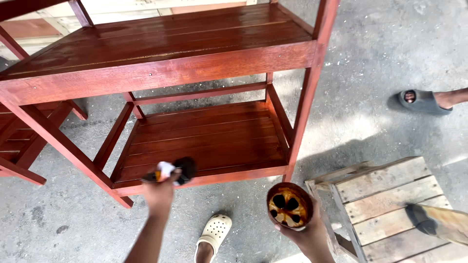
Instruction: The person applies a reddish-brown stain or varnish to wooden shelf units using a brush, dipping the brush into a container of stain held in the other hand. They work across the shelves, rails and side panels of the furniture, moving between several unfinished red-stained pieces.
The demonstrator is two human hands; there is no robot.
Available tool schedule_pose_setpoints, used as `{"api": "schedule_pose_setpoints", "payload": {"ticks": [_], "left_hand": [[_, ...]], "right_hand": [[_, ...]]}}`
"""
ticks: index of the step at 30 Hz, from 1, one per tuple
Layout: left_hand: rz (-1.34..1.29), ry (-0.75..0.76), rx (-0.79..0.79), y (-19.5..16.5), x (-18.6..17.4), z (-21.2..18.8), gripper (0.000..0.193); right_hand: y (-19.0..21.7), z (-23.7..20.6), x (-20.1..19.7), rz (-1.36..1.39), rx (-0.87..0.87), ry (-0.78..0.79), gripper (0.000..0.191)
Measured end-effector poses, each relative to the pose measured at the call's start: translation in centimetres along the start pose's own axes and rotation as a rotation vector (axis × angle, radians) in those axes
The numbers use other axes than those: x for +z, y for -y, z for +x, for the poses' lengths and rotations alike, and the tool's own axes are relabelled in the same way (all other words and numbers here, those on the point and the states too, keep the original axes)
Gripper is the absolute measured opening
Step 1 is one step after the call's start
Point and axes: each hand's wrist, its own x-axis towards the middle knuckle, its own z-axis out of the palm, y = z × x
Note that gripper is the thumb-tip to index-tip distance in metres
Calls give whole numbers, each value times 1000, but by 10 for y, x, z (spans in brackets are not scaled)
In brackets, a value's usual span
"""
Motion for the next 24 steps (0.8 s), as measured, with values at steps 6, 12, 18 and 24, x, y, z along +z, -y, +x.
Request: {"api": "schedule_pose_setpoints", "payload": {"ticks": [6,12,18,24], "left_hand": [[-562,500,127,-143,73,-125,34],[-39,1072,511,-231,113,-182,33],[355,1219,663,-263,149,-213,20],[392,1245,577,-271,170,-223,19]], "right_hand": [[0,-8,-27,59,-47,56,104],[-6,-25,-65,149,-136,90,111],[3,-31,-93,244,-263,94,121],[5,-33,-114,220,-338,28,112]]}}
